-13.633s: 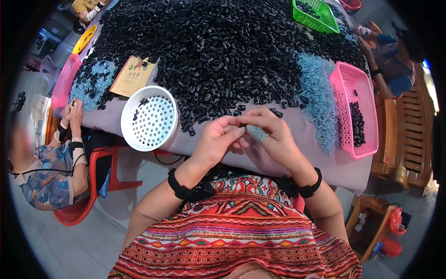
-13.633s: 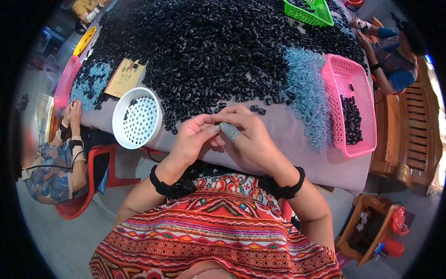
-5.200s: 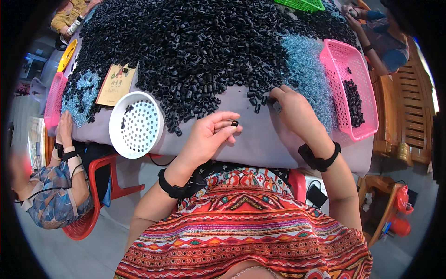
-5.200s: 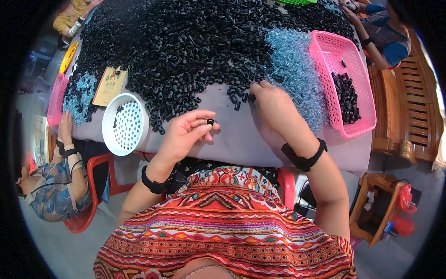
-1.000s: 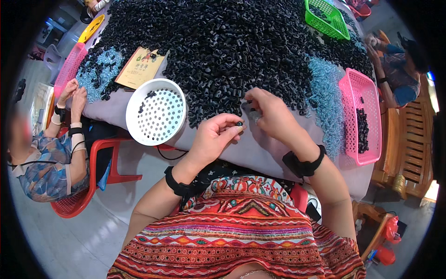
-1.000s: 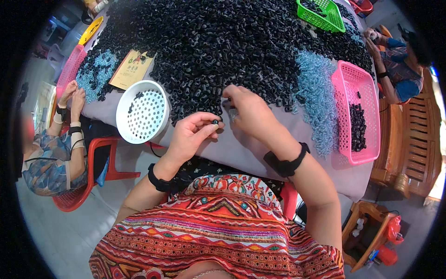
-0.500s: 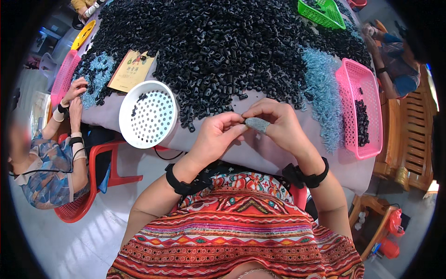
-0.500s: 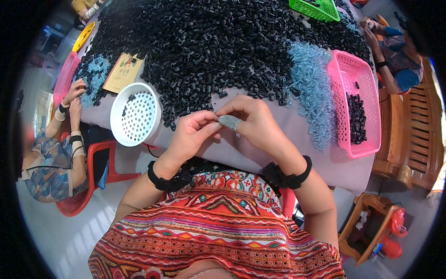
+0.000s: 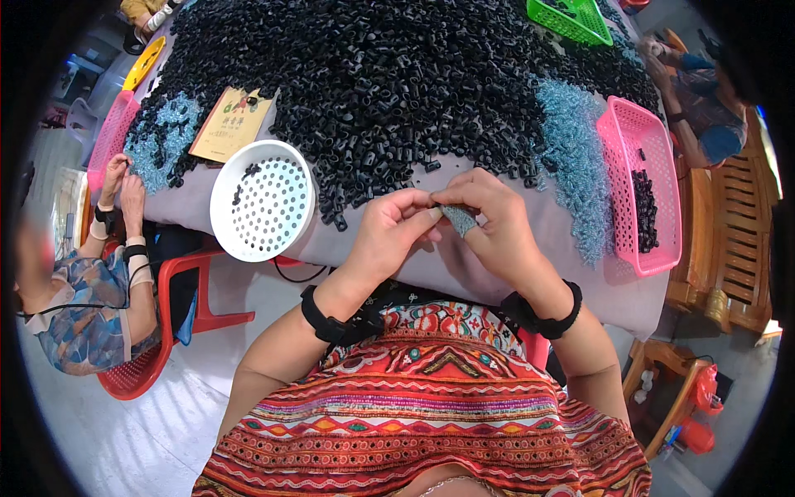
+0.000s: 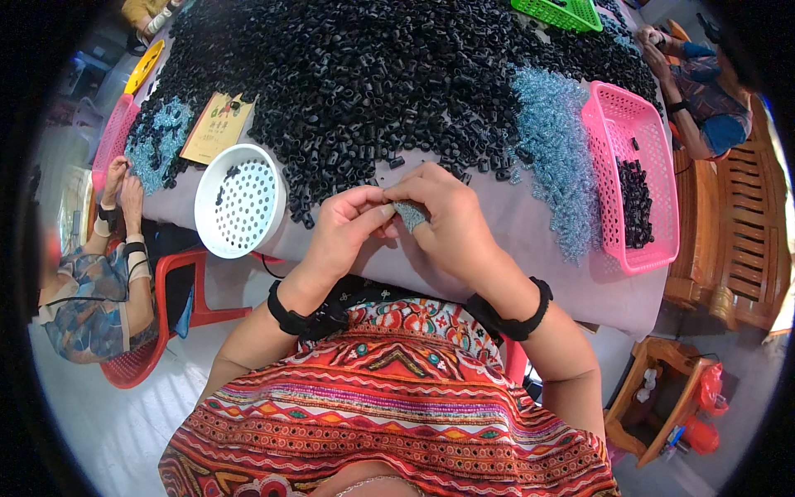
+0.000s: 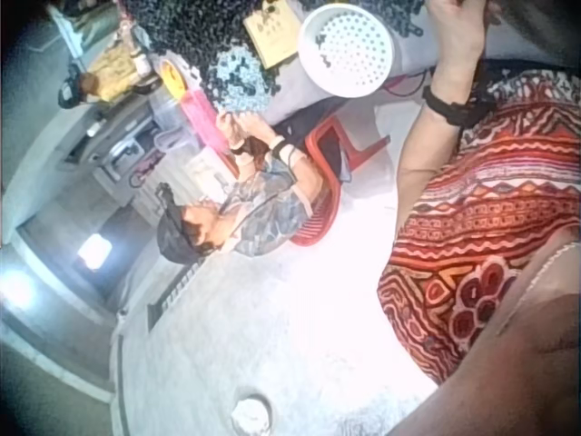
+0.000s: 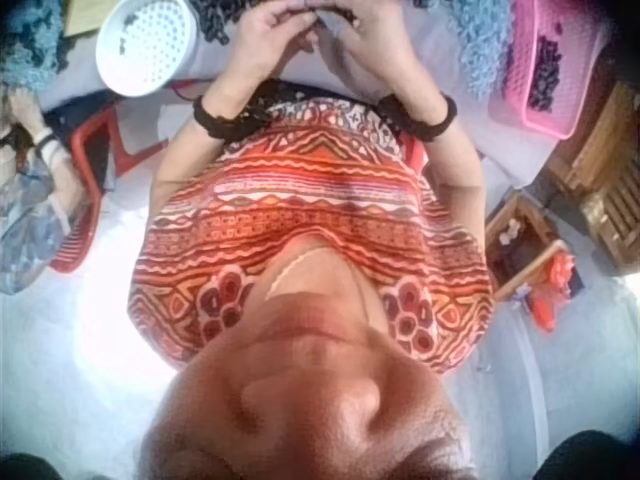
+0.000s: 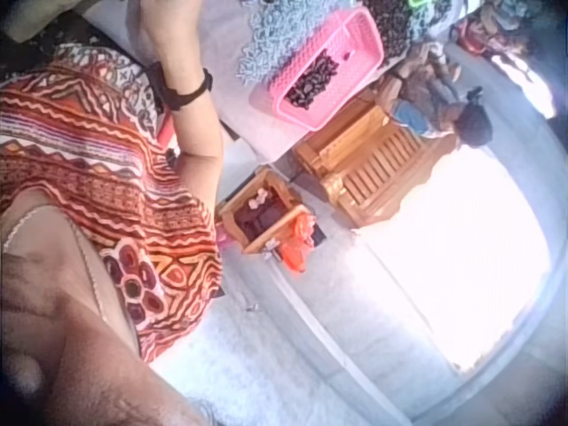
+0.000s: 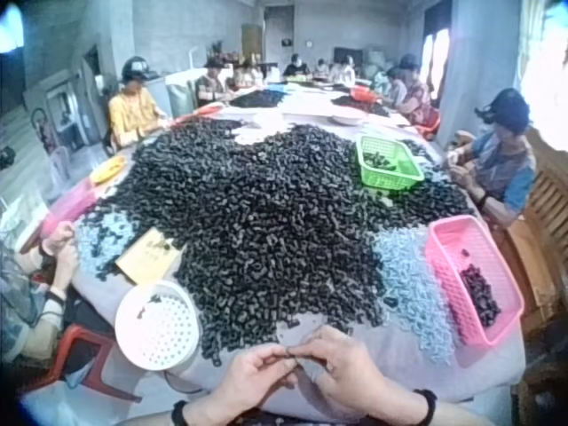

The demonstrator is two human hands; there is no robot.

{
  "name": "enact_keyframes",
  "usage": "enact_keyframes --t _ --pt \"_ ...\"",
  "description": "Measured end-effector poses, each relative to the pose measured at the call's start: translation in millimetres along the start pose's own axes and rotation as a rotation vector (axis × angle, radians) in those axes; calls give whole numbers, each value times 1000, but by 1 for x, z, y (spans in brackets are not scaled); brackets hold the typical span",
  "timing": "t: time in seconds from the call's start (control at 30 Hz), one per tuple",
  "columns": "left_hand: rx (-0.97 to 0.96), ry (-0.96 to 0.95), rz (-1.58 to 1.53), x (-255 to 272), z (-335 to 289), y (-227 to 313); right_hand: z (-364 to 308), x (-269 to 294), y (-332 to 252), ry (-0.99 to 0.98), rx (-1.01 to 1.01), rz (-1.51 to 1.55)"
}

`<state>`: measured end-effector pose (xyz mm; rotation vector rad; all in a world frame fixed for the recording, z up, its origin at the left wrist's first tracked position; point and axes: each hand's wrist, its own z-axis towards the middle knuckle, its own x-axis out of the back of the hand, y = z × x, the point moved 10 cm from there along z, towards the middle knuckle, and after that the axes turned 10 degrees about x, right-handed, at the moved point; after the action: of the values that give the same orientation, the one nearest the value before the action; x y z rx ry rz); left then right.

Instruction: Sorting and inspecting small black plastic or rubber components on a work table.

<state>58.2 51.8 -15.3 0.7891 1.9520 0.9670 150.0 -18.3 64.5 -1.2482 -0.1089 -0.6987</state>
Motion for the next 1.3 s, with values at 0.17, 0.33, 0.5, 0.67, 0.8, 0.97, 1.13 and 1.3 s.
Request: enact_keyframes --t 0.17,0.33,0.5,0.67,0.8,0.97,1.13,1.3 --pt "-45 6 -139 2 6 5 5 2 -28 -38 85 -135" --pt "-27 6 -109 -11 9 0 -2 -11 -18 -99 181 -569" --pt "88 -65 -61 -17 6 -3 -4 -7 -10 -85 193 -602" --pt "168 -109 -13 -21 4 -12 -2 -3 -19 -108 244 -490" --pt "183 -135 34 -20 1 -24 -8 -11 -17 -159 254 -532" --pt "154 -93 108 -20 4 -26 -20 -16 -9 -187 175 -557" --pt "57 -42 200 -19 -5 9 -30 54 -12 -27 84 -588" --pt "-210 293 692 34 -17 61 -76 222 -3 439 -250 -863"
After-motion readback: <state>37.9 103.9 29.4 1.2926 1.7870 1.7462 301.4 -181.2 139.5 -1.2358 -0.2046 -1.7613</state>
